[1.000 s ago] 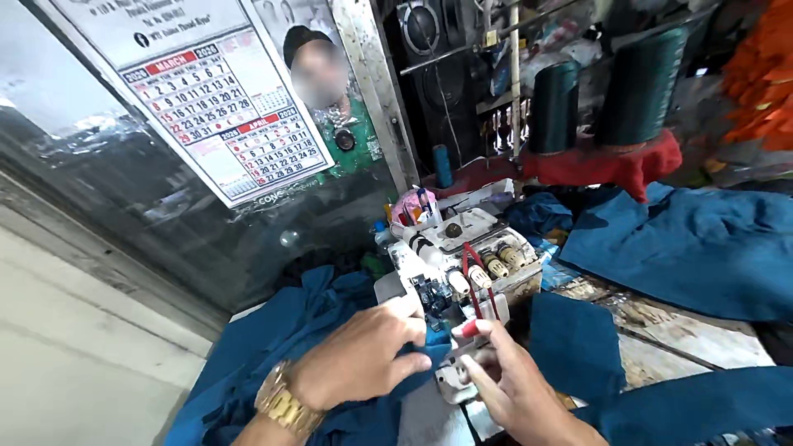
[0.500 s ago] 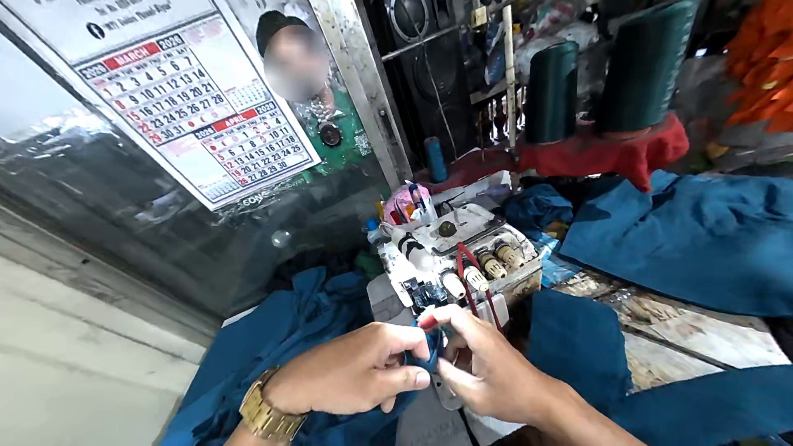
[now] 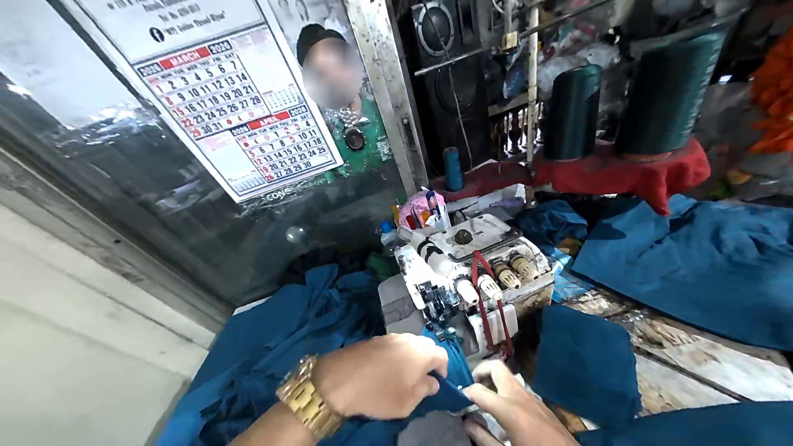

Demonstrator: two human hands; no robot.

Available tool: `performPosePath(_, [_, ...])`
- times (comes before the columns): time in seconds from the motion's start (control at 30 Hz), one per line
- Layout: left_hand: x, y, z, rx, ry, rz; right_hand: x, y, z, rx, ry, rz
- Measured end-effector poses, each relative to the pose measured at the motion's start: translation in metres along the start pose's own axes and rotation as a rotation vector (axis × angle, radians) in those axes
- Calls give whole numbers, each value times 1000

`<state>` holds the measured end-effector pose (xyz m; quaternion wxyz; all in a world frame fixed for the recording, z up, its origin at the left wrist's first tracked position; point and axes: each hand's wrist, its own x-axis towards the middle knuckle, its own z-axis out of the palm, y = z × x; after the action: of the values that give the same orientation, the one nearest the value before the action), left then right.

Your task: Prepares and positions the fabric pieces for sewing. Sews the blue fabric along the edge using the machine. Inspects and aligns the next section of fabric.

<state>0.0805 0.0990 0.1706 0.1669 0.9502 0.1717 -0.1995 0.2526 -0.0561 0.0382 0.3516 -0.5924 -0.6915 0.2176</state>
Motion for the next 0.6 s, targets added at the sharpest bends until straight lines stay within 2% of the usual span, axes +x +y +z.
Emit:
performPosePath(0.13, [0, -21, 1, 164, 173, -62, 29, 20, 5, 309, -86, -49])
performPosePath(0.27, [-3, 19, -1, 114, 134, -150, 53, 20, -18, 626, -334, -7])
performPosePath(0.47, [4, 11, 11, 90, 246, -217, 60, 26, -25, 726, -455, 32])
performPosePath(0.6, [1, -28, 20, 97, 378, -147, 62, 25, -26, 772, -458, 69])
